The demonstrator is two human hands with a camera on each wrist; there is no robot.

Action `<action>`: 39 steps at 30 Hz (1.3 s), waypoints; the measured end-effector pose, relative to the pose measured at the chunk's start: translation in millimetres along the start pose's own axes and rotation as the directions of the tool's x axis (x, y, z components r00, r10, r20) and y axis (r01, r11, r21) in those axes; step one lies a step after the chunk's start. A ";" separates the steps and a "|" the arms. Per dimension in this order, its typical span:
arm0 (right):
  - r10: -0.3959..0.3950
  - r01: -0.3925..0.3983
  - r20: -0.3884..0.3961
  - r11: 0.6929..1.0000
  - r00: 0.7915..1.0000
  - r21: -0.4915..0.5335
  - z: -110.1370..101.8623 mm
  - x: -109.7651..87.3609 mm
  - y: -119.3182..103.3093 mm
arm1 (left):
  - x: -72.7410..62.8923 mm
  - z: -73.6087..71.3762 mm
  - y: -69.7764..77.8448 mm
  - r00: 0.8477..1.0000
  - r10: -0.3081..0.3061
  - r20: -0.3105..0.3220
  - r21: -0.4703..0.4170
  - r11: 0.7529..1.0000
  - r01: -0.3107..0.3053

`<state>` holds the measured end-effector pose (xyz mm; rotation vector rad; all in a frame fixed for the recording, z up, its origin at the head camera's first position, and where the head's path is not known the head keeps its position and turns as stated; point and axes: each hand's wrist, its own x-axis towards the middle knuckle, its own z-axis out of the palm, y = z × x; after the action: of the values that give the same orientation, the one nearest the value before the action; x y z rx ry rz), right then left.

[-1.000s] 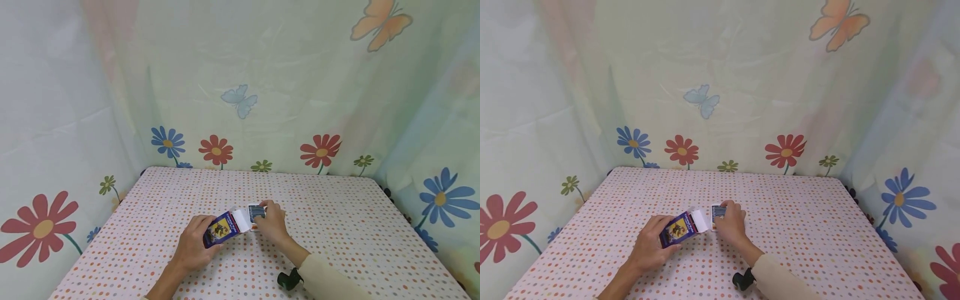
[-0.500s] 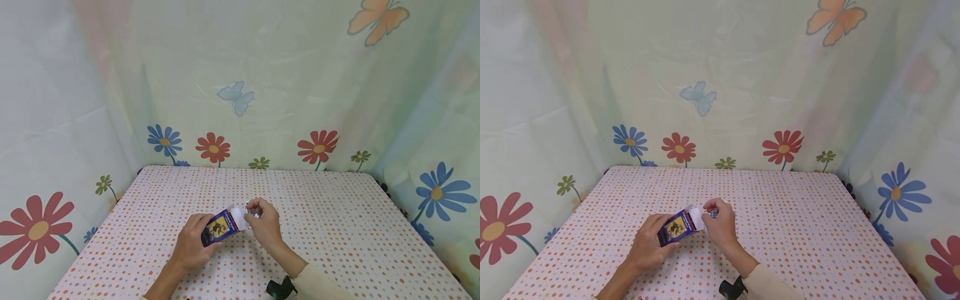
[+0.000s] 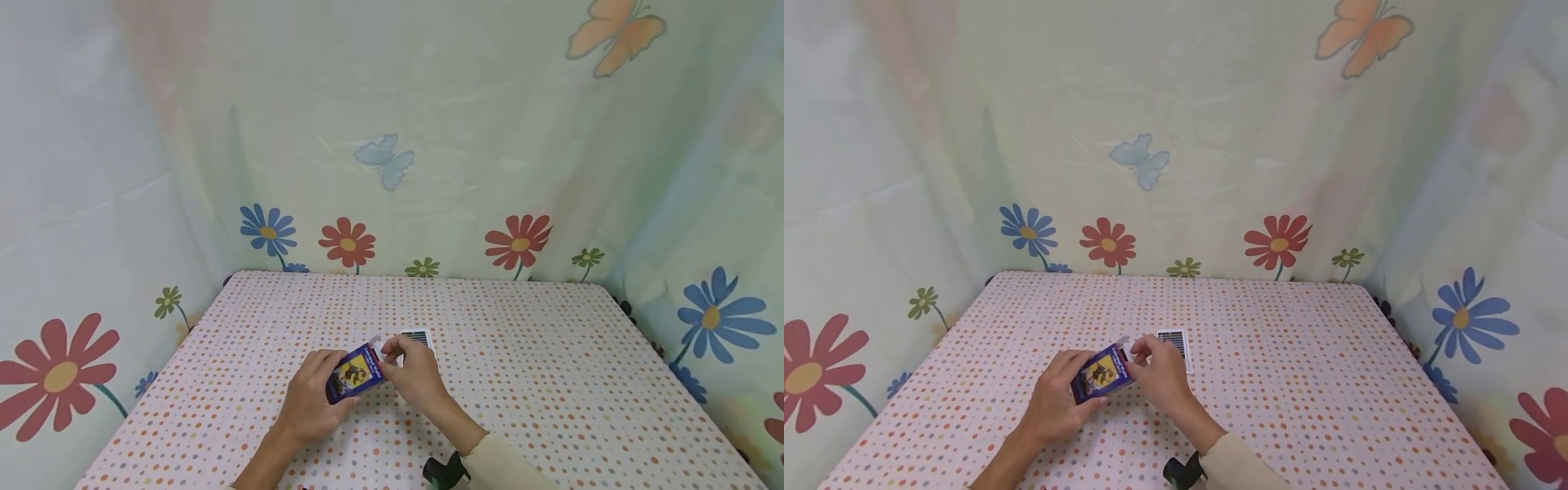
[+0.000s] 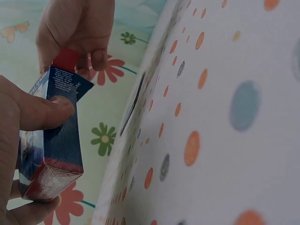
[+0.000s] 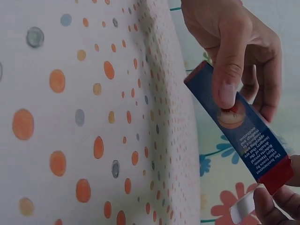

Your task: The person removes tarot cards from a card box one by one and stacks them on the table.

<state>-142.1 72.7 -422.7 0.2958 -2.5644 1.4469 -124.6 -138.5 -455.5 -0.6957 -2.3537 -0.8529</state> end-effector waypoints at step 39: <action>0.035 -0.041 0.075 0.996 0.997 0.080 -15.7 2.7 17.7 | 1.0 -2.6 -1.7 0.999 -0.040 0.027 0.051 0.998 0.038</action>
<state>-148.3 94.9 -428.6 0.3191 -2.5859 1.5862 -125.5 -141.1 -453.9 -0.6469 -2.4121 -0.8022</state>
